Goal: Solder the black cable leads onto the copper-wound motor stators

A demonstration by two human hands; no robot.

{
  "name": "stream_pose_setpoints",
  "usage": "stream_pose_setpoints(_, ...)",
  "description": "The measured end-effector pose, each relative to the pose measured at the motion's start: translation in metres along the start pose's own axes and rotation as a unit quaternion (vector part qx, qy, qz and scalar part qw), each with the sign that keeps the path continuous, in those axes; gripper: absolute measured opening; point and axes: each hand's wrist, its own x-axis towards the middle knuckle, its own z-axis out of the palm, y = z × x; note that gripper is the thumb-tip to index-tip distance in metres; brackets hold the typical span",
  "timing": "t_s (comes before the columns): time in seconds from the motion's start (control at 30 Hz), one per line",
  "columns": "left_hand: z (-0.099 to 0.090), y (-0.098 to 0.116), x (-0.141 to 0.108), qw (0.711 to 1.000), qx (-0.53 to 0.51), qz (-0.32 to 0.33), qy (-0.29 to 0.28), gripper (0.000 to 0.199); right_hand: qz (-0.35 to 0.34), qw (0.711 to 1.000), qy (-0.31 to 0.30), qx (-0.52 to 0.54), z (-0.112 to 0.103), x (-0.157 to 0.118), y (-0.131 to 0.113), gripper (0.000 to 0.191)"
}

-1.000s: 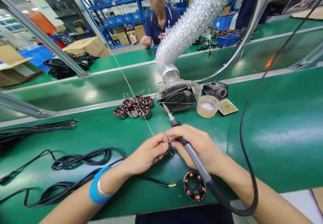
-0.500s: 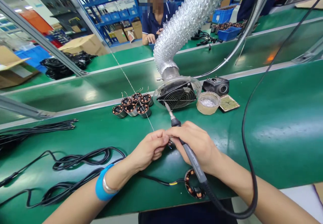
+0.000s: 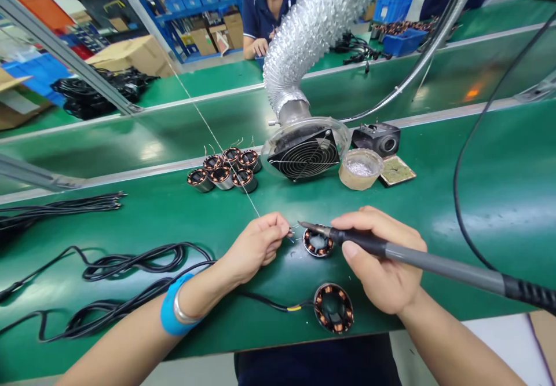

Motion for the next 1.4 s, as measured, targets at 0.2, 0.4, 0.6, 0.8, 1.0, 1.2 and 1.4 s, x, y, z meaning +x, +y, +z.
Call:
stream_pose_setpoints(0.2,0.0,0.001,0.0,1.0,0.004,0.003,-0.006,0.015,0.014,1.0,-0.004,-0.003,0.0,0.0,0.001,0.013)
stream_pose_setpoints(0.4,-0.001,0.001,-0.001,1.0,0.011,0.006,-0.006,0.016,0.007,1.0,-0.015,0.003,0.002,0.002,0.0,0.014)
stream_pose_setpoints(0.6,-0.001,0.001,0.0,1.0,0.011,0.007,-0.006,0.016,-0.007,1.0,-0.018,0.013,0.002,0.003,0.001,0.015)
stream_pose_setpoints(0.8,0.0,0.0,0.001,1.0,0.013,0.006,-0.007,0.016,-0.012,0.999,-0.027,0.023,0.002,0.002,0.0,0.017)
stream_pose_setpoints(1.0,0.001,0.0,0.001,1.0,0.012,0.009,-0.013,0.016,-0.04,0.998,-0.054,0.013,0.002,0.004,-0.007,0.018)
stream_pose_setpoints(1.2,0.0,-0.001,0.001,1.0,0.012,0.018,-0.016,0.016,-0.103,0.991,-0.079,0.016,0.008,0.007,-0.018,0.025)
stream_pose_setpoints(1.4,0.0,-0.002,0.001,0.999,0.018,0.02,-0.018,0.016,-0.15,0.986,-0.072,0.019,0.01,0.003,-0.015,0.028)
